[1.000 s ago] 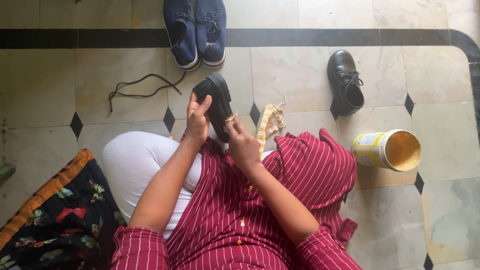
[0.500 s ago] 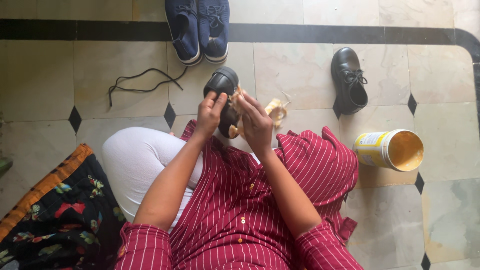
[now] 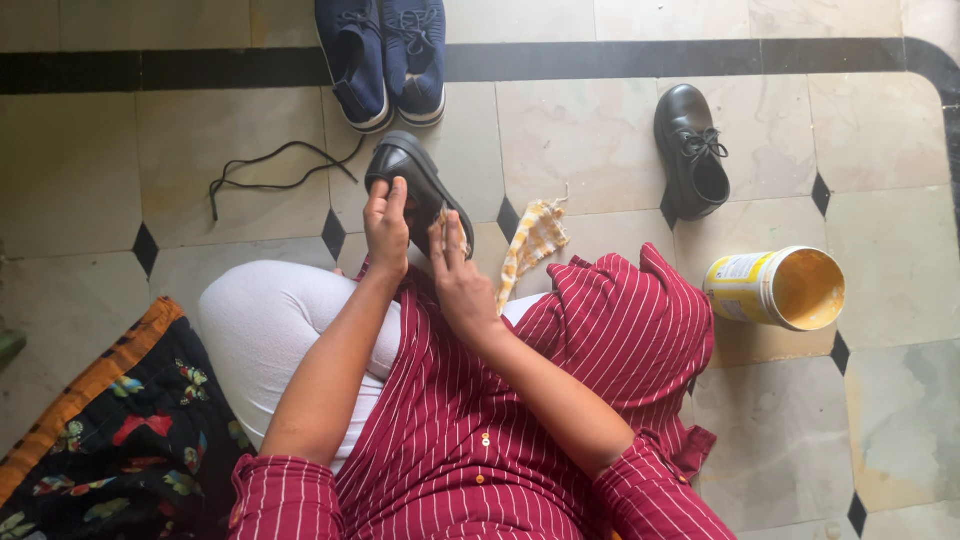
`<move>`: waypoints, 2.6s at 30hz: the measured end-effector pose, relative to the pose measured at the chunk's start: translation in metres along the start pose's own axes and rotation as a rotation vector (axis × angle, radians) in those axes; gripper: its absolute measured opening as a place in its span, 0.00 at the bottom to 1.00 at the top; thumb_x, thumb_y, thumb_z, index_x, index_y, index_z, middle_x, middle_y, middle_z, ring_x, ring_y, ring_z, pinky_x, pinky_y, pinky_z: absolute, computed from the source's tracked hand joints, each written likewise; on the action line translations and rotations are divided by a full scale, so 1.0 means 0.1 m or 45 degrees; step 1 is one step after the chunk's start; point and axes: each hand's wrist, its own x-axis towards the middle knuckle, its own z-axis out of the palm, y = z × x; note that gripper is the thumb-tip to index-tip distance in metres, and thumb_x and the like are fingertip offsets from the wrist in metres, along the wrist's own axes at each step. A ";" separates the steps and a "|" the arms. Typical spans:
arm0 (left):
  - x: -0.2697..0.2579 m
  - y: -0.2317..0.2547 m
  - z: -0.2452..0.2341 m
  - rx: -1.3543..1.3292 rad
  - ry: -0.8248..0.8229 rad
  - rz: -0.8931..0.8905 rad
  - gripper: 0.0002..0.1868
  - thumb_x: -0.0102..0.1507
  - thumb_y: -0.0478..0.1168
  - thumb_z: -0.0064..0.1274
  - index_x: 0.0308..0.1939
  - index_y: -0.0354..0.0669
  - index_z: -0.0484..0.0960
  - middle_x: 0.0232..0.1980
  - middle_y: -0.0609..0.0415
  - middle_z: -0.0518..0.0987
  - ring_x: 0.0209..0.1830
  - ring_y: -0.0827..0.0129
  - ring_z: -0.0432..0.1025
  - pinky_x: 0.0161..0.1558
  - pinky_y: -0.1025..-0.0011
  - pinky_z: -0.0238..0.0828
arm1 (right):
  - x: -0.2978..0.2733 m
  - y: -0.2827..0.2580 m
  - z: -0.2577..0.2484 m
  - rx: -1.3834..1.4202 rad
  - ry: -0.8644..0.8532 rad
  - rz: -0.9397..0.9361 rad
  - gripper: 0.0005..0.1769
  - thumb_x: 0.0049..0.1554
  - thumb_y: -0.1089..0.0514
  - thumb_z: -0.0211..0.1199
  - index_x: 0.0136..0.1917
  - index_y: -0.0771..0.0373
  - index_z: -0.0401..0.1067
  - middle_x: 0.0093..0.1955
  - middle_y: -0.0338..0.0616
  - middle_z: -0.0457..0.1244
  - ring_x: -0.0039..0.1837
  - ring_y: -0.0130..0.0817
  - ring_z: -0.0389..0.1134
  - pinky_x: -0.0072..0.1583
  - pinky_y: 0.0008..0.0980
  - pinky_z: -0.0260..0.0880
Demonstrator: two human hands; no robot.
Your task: The person sits on the floor and wipes a black shoe with a cloth, then ties the shoelaces. A tub of polish and other shoes are visible nearby.
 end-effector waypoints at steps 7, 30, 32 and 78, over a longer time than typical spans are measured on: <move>-0.01 0.02 -0.03 0.030 0.024 0.011 0.10 0.74 0.45 0.48 0.48 0.43 0.79 0.38 0.65 0.77 0.35 0.86 0.68 0.37 0.83 0.65 | 0.00 0.35 -0.16 0.153 -0.302 0.202 0.41 0.36 0.66 0.67 0.65 0.50 0.72 0.73 0.42 0.61 0.51 0.37 0.75 0.51 0.36 0.75; 0.11 -0.14 -0.14 0.029 -0.030 0.089 0.05 0.74 0.38 0.51 0.49 0.41 0.79 0.44 0.66 0.77 0.45 0.83 0.66 0.52 0.80 0.61 | -0.01 0.03 0.06 -0.068 0.030 0.114 0.42 0.52 0.68 0.56 0.79 0.69 0.53 0.80 0.62 0.52 0.37 0.35 0.72 0.36 0.33 0.73; 0.14 -0.21 -0.20 0.009 0.017 0.046 0.05 0.73 0.39 0.50 0.48 0.43 0.79 0.43 0.66 0.77 0.43 0.84 0.66 0.50 0.81 0.62 | -0.04 0.03 0.10 -0.061 0.015 0.111 0.40 0.53 0.68 0.56 0.79 0.71 0.54 0.80 0.65 0.52 0.38 0.36 0.73 0.37 0.33 0.74; 0.00 -0.43 0.07 0.619 -0.382 -0.293 0.38 0.67 0.33 0.44 0.80 0.34 0.48 0.59 0.38 0.80 0.56 0.59 0.80 0.54 0.66 0.76 | -0.12 0.68 0.18 0.768 -0.418 0.142 0.47 0.40 0.55 0.81 0.72 0.50 0.68 0.60 0.41 0.73 0.56 0.41 0.78 0.55 0.39 0.77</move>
